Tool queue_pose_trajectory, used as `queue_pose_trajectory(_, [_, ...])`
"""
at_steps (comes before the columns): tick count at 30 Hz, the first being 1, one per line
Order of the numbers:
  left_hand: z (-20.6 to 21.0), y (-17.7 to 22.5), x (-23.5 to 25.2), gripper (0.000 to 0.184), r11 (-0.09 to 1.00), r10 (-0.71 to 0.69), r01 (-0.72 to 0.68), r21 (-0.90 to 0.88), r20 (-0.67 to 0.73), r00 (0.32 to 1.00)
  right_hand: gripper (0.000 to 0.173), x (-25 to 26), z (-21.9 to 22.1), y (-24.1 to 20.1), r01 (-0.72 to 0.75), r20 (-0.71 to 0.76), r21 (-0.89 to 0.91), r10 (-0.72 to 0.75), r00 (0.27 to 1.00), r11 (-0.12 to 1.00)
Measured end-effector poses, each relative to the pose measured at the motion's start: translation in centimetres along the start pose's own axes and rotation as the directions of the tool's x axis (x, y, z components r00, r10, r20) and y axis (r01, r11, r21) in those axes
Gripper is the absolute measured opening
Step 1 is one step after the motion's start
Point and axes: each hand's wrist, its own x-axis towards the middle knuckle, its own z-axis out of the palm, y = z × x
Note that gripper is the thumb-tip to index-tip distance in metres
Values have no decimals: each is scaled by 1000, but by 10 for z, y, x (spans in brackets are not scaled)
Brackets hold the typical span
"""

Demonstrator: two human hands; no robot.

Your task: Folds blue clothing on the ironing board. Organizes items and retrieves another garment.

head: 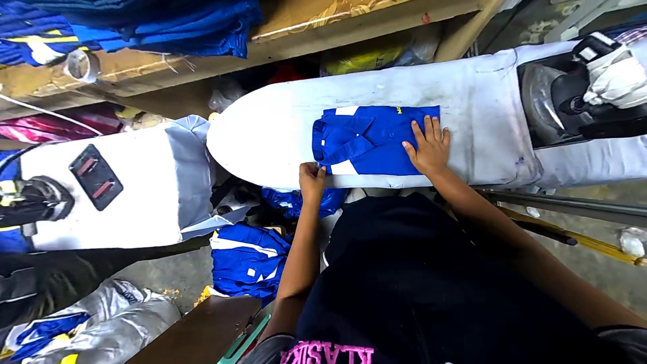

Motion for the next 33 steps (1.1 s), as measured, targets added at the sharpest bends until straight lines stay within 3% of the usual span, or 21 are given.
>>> queue_pose_trajectory(2, [-16, 5, -1, 65, 965, 211, -214, 150, 37, 977, 69, 0, -1, -2, 4, 17, 2, -4, 1000, 1000])
queue_pose_trajectory(4, [-26, 9, 4, 62, 888, 375, -389, 244, 105, 921, 69, -1, -5, -4, -1, 36, -1, 1, 999, 1000])
queue_pose_trajectory(7, [-32, 14, 24, 39, 759, 468, -507, 408, 200, 861, 69, 0, -6, -5, 10, 16, 5, -10, 1000, 1000])
queue_pose_trajectory(11, [-32, 17, 47, 36, 631, 525, -580, 515, 267, 808, 70, -1, -4, -3, 13, 13, 5, -13, 1000, 1000])
queue_pose_trajectory(14, [-30, 17, 54, 36, 603, 534, -591, 536, 279, 798, 70, 0, -2, -2, 6, 11, 0, -6, 1000, 1000])
queue_pose_trajectory(18, [-35, 24, 39, 39, 649, 481, -545, 531, 268, 835, 71, -1, -3, -1, 21, 15, 19, -21, 1000, 1000])
queue_pose_trajectory(21, [-24, 51, 11, 55, 701, 479, -509, 500, 199, 855, 71, -1, -11, -8, 16, -9, 59, -16, 1000, 998])
queue_pose_trajectory(24, [14, 66, -3, 54, 639, 625, -621, 454, 164, 763, 70, 7, -20, -27, 52, -62, 87, -47, 997, 995])
queue_pose_trajectory(26, [42, 54, 8, 57, 550, 661, -641, 536, 190, 726, 69, 14, -14, -34, 69, -43, 71, -66, 997, 995])
queue_pose_trajectory(29, [61, 27, 28, 65, 480, 537, -551, 683, 268, 800, 68, 14, 3, -28, 50, 45, 24, -51, 998, 998])
queue_pose_trajectory(33, [56, 39, 27, 67, 474, 397, -506, 721, 338, 853, 68, 15, 4, -26, 48, 81, 27, -51, 995, 998])
